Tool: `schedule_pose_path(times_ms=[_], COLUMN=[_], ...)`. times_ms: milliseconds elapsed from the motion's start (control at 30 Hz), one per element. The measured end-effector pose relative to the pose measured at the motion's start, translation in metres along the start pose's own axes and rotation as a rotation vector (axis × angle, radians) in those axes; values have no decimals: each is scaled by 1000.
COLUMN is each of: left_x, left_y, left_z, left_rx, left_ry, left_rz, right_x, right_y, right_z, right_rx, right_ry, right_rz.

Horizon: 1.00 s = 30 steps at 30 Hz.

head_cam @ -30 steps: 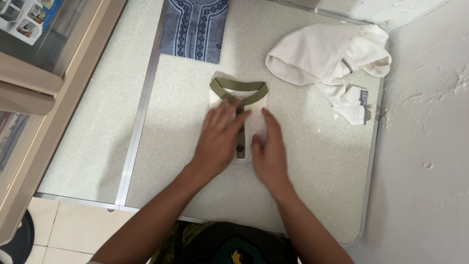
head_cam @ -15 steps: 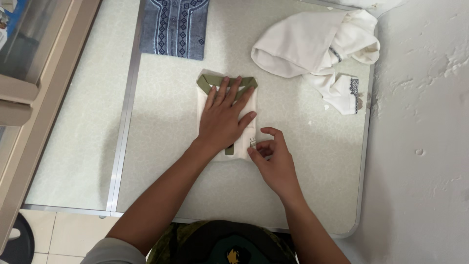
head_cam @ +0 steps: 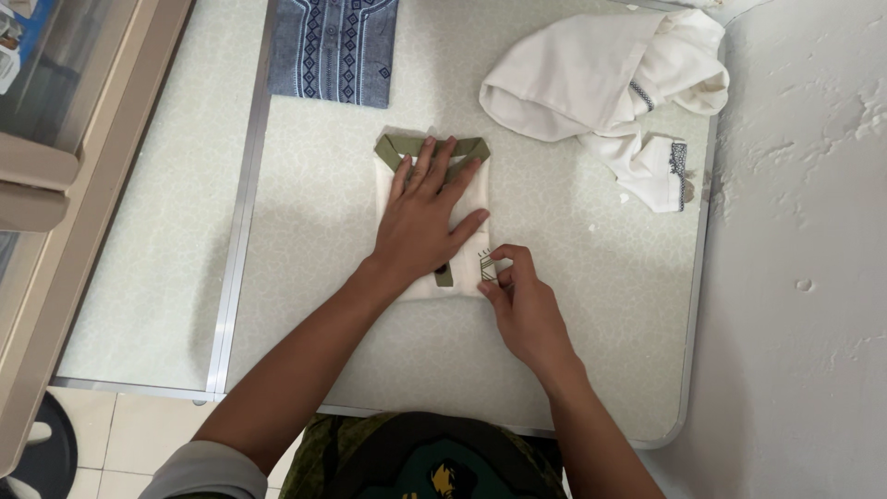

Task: The person folds two shirts on a table by laying them flat, folding the sleeves inward, and then folding the bodies into rectangular shapes.

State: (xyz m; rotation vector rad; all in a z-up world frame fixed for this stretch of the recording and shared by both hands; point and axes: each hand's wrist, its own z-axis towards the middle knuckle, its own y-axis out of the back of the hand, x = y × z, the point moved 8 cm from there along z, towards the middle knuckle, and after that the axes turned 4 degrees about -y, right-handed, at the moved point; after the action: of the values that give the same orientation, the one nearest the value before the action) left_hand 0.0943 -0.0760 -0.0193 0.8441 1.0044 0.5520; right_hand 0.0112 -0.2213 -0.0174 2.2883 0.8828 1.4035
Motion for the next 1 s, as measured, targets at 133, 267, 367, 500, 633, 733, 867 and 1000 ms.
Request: schedule_pose_path(times_ms=[133, 267, 367, 500, 633, 733, 867, 1000], left_x=[-11, -35, -39, -35, -26, -3, 38, 50], left_y=[20, 29, 32, 30, 32, 42, 59, 44], left_z=[-28, -73, -78, -77, -76, -81, -78, -74], left_rx=[-126, -18, 4, 3, -10, -111, -173, 177], left_ry=[-96, -13, 45, 81, 121, 319, 616, 879], left_rz=[-144, -145, -137, -149, -272, -401, -275, -252], right_x=[1, 2, 6, 3, 5, 3, 16, 25], right_y=[5, 7, 7, 5, 11, 30, 34, 23], right_z=[-5, -5, -5, -1, 3, 15, 31, 45], right_rx=[6, -14, -61, -70, -19, -151, -182, -143], right_ry=[33, 16, 23, -35, -2, -89, -120, -182], right_rz=[78, 58, 52, -40, 7, 3, -92, -229])
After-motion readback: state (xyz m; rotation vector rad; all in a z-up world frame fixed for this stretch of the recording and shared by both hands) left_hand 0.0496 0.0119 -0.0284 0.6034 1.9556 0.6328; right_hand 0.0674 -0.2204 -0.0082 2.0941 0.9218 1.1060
